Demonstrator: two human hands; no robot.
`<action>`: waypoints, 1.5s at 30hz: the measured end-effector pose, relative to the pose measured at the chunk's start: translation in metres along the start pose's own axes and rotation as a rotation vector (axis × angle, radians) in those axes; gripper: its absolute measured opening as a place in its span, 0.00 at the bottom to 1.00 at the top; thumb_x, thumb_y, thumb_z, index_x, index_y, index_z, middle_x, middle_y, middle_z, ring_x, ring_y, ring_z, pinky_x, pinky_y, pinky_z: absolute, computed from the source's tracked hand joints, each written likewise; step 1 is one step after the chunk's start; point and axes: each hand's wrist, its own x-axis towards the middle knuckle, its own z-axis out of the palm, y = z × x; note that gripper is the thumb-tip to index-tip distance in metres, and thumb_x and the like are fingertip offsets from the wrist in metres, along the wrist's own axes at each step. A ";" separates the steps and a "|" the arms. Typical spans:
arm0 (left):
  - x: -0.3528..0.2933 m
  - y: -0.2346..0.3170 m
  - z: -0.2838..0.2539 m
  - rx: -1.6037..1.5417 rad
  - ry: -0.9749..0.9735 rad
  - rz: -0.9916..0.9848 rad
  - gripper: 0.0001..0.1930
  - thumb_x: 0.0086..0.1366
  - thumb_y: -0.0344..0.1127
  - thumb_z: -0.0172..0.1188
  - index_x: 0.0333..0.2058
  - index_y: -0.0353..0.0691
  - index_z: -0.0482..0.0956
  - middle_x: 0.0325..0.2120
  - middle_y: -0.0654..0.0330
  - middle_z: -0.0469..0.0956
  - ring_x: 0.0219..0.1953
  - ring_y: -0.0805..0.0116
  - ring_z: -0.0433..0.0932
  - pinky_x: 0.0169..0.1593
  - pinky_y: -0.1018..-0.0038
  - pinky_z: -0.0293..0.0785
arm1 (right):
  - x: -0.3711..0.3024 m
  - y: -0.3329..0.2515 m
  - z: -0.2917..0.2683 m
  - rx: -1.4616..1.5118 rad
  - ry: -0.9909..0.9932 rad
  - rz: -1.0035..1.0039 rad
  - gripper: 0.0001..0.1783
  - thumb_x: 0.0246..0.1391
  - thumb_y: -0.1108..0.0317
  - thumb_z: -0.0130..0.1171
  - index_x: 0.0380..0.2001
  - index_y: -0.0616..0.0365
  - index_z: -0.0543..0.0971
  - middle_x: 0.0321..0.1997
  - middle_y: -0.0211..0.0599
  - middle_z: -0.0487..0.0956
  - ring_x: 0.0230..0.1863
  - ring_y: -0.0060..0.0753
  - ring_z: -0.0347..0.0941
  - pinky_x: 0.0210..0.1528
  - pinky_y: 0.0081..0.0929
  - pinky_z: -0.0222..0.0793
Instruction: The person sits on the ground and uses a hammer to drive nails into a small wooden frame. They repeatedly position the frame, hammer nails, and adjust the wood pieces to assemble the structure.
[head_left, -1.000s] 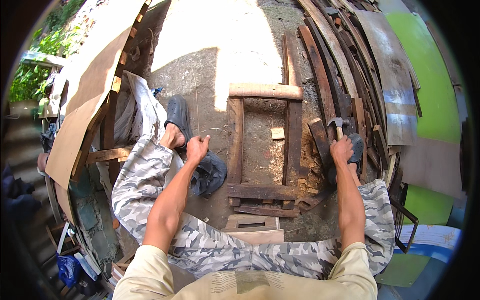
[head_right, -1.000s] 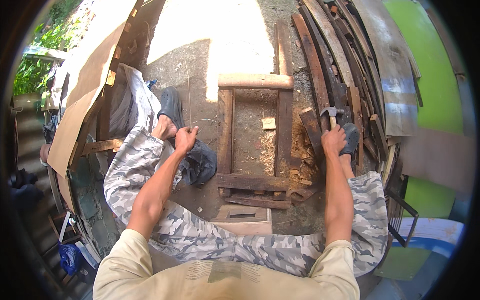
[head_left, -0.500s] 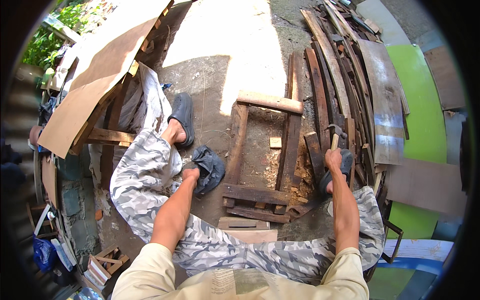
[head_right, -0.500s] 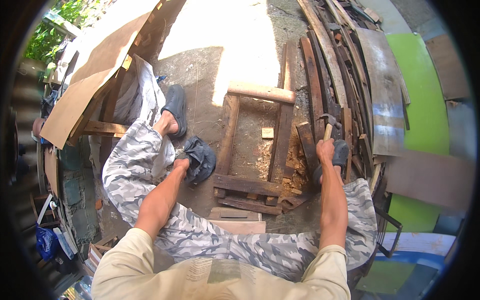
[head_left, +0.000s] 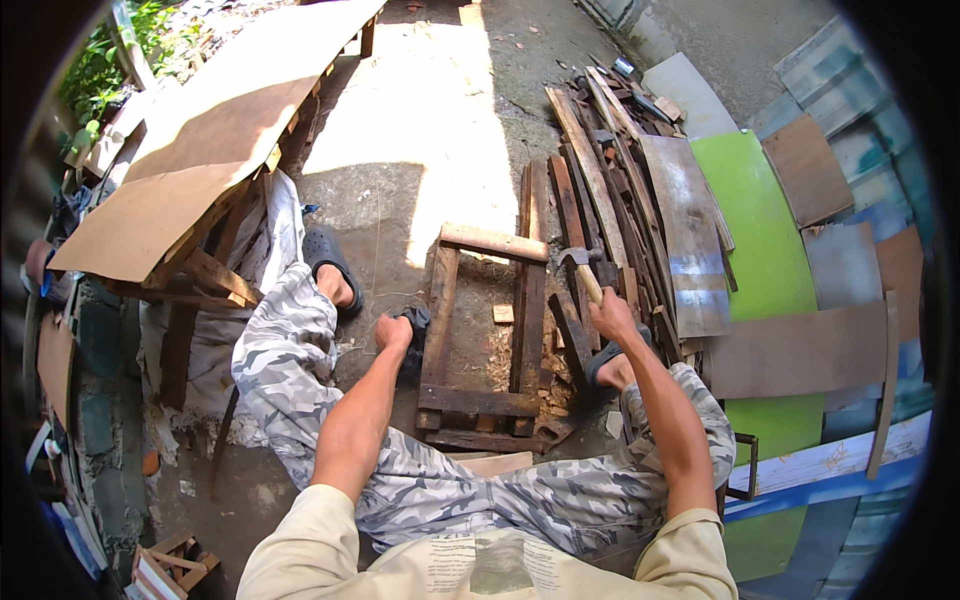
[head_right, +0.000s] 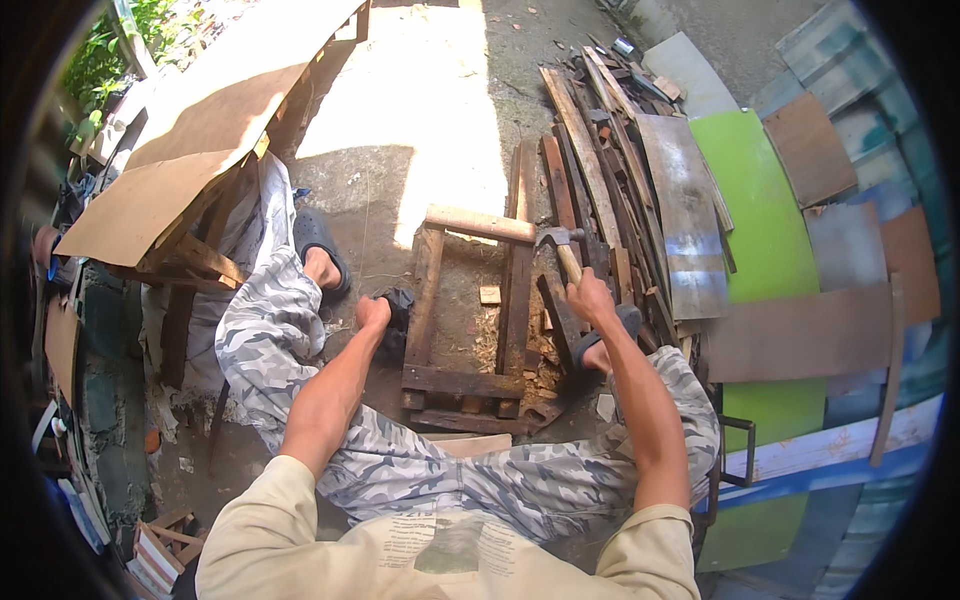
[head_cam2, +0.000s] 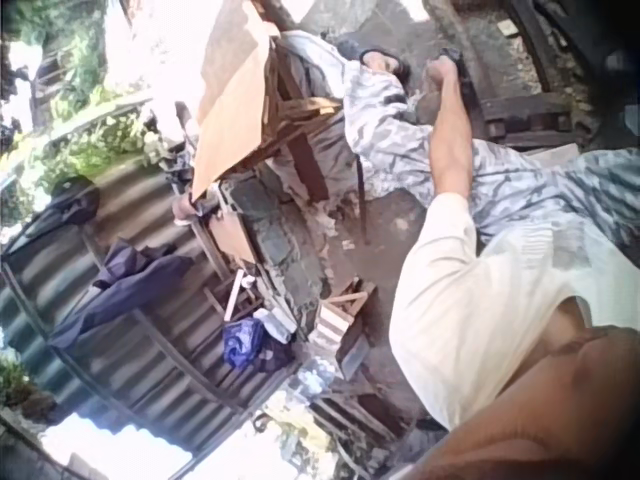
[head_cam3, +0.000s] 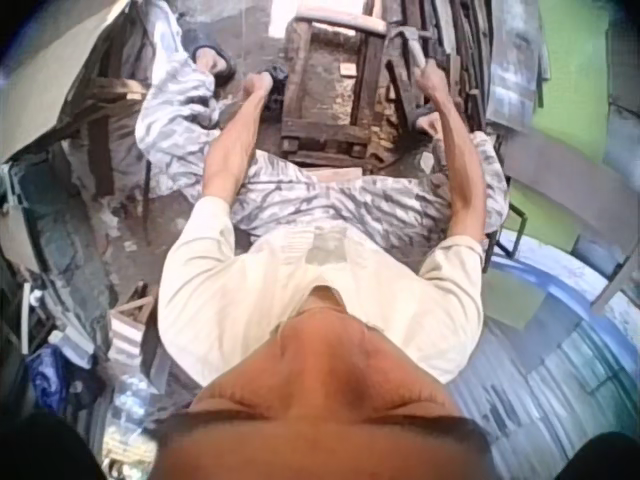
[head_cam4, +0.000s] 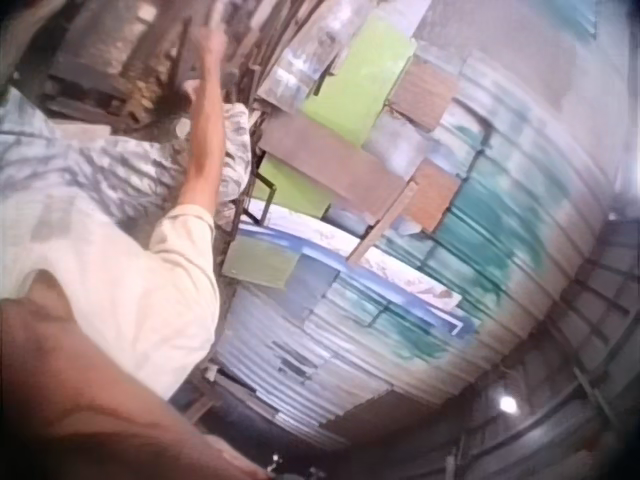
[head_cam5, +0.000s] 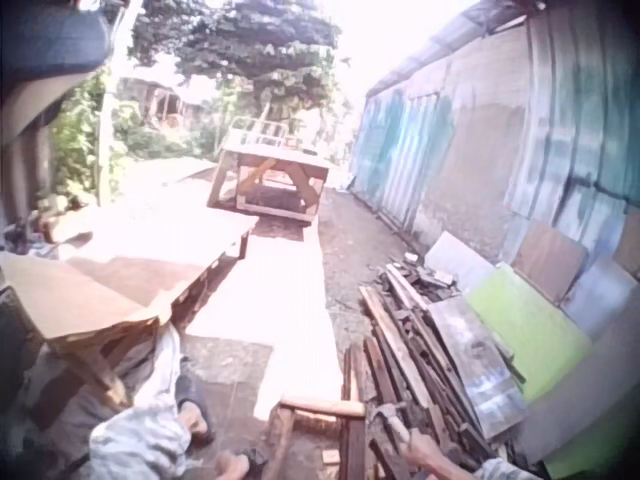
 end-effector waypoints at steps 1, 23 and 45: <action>-0.004 0.005 0.003 -0.005 -0.006 0.038 0.22 0.58 0.37 0.53 0.49 0.32 0.78 0.50 0.38 0.77 0.55 0.43 0.75 0.58 0.56 0.71 | -0.001 -0.006 0.001 0.019 -0.037 0.018 0.25 0.58 0.56 0.55 0.48 0.68 0.70 0.41 0.66 0.79 0.44 0.67 0.76 0.49 0.54 0.70; 0.030 -0.021 0.020 -0.269 0.068 0.441 0.13 0.65 0.41 0.63 0.39 0.37 0.83 0.28 0.54 0.84 0.31 0.61 0.83 0.39 0.68 0.75 | -0.095 -0.174 0.204 0.881 -0.264 -0.157 0.30 0.53 0.53 0.68 0.50 0.66 0.73 0.21 0.37 0.75 0.16 0.27 0.70 0.20 0.30 0.66; 0.136 -0.004 0.043 0.328 -0.193 0.200 0.18 0.53 0.38 0.65 0.39 0.32 0.83 0.40 0.38 0.81 0.48 0.43 0.79 0.50 0.58 0.75 | -0.031 -0.166 0.204 0.574 -0.439 0.009 0.31 0.53 0.52 0.61 0.52 0.67 0.74 0.40 0.62 0.81 0.45 0.59 0.79 0.49 0.46 0.72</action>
